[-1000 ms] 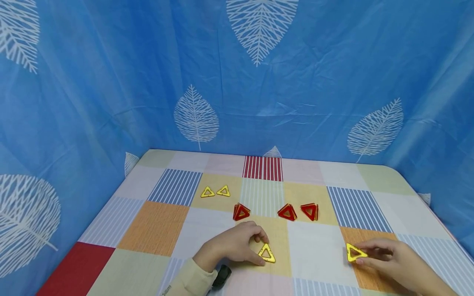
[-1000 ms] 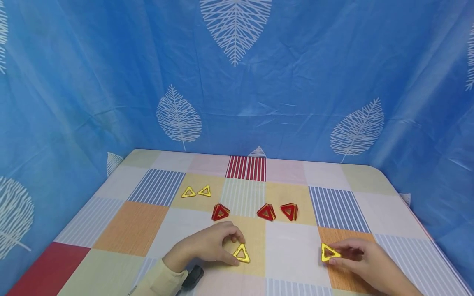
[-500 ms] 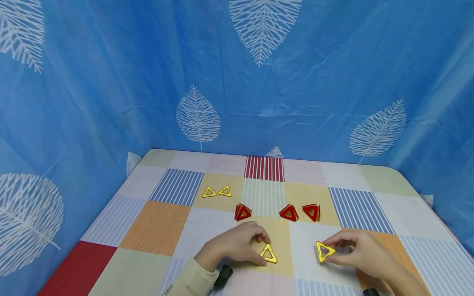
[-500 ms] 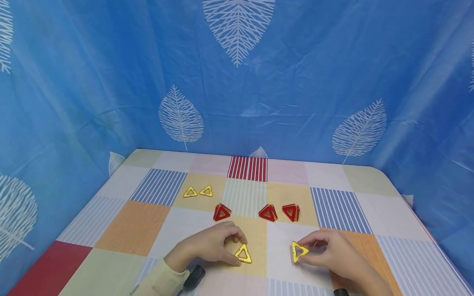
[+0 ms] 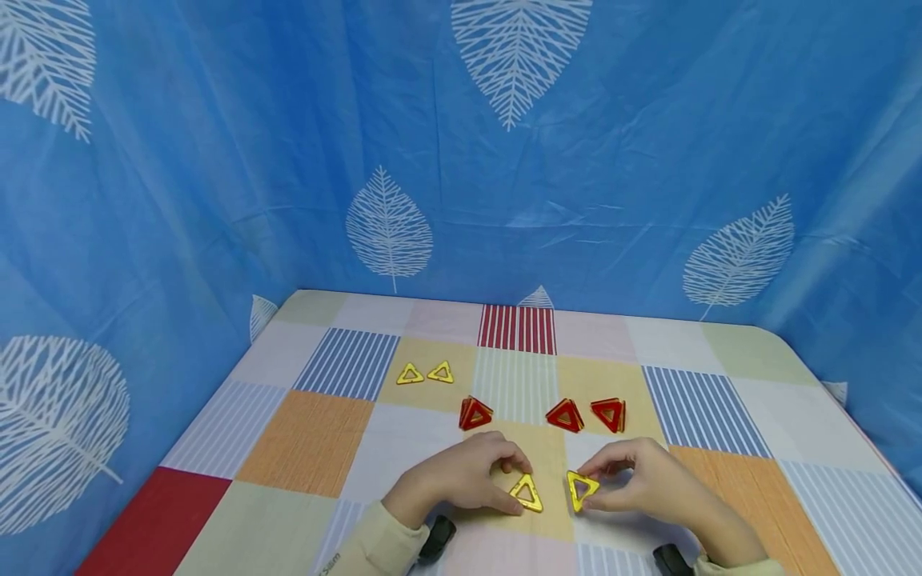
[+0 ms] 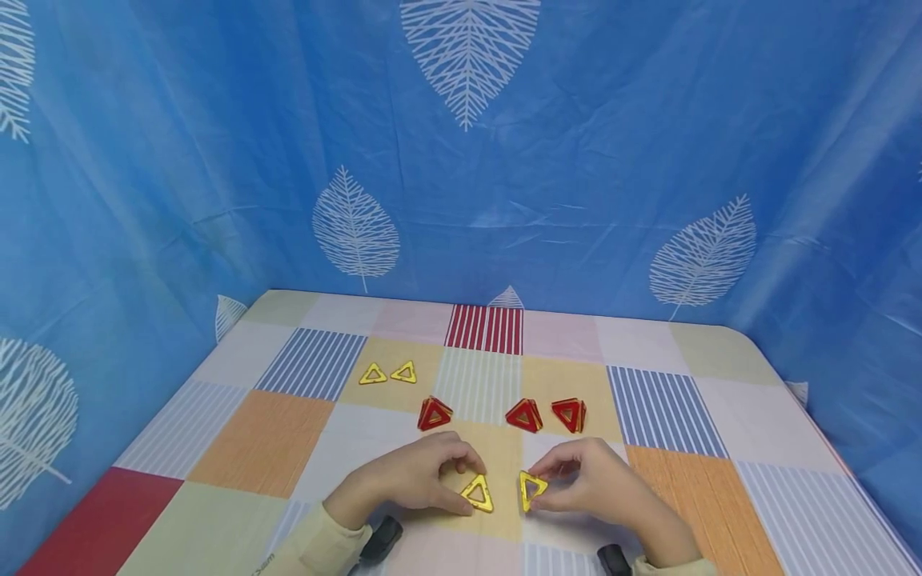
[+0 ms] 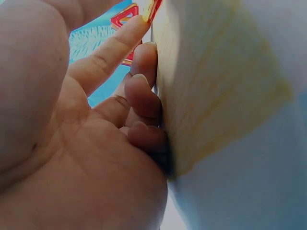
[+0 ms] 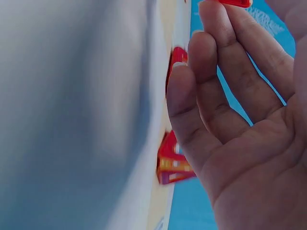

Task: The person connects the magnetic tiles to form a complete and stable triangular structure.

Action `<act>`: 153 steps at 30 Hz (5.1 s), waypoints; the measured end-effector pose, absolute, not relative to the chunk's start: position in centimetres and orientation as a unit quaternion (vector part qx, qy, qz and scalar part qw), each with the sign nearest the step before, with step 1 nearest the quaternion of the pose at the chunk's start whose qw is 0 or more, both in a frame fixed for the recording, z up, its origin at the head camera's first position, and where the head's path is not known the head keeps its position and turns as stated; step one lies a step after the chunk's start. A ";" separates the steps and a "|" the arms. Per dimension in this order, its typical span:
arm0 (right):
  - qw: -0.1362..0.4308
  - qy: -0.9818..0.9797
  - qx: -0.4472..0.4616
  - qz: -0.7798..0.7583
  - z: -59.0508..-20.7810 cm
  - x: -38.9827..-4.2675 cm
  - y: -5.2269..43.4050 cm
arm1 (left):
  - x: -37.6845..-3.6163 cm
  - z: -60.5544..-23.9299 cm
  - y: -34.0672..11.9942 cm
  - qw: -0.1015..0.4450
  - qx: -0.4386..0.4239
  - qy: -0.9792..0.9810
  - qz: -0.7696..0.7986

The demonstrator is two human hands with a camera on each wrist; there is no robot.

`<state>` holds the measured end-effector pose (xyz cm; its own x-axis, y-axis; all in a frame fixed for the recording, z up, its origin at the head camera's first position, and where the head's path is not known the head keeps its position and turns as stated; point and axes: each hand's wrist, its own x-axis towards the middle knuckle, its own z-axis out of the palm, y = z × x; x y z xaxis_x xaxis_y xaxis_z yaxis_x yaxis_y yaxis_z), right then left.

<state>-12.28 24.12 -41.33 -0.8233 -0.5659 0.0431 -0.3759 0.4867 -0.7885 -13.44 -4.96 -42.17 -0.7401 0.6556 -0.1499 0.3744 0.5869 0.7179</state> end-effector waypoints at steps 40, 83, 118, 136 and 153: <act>0.117 0.827 -0.354 -0.420 -42.9 -13.5 19.9 | -13.0 -41.6 -4.2 0.177 0.271 0.896 0.304; 0.138 0.847 -0.284 -0.427 -43.2 -13.4 20.7 | -16.1 -41.1 -10.9 0.051 0.230 0.873 0.427; 0.146 0.845 -0.252 -0.449 -43.8 -13.7 20.4 | -22.6 -42.6 -16.4 0.048 -0.088 0.931 0.350; 0.148 0.841 -0.245 -0.459 -43.6 -13.7 20.4 | -21.8 -42.1 -16.8 0.018 -0.061 0.907 0.417; 0.150 0.833 -0.251 -0.469 -43.8 -13.6 20.2 | -21.4 -41.9 -15.5 0.050 -0.054 0.902 0.426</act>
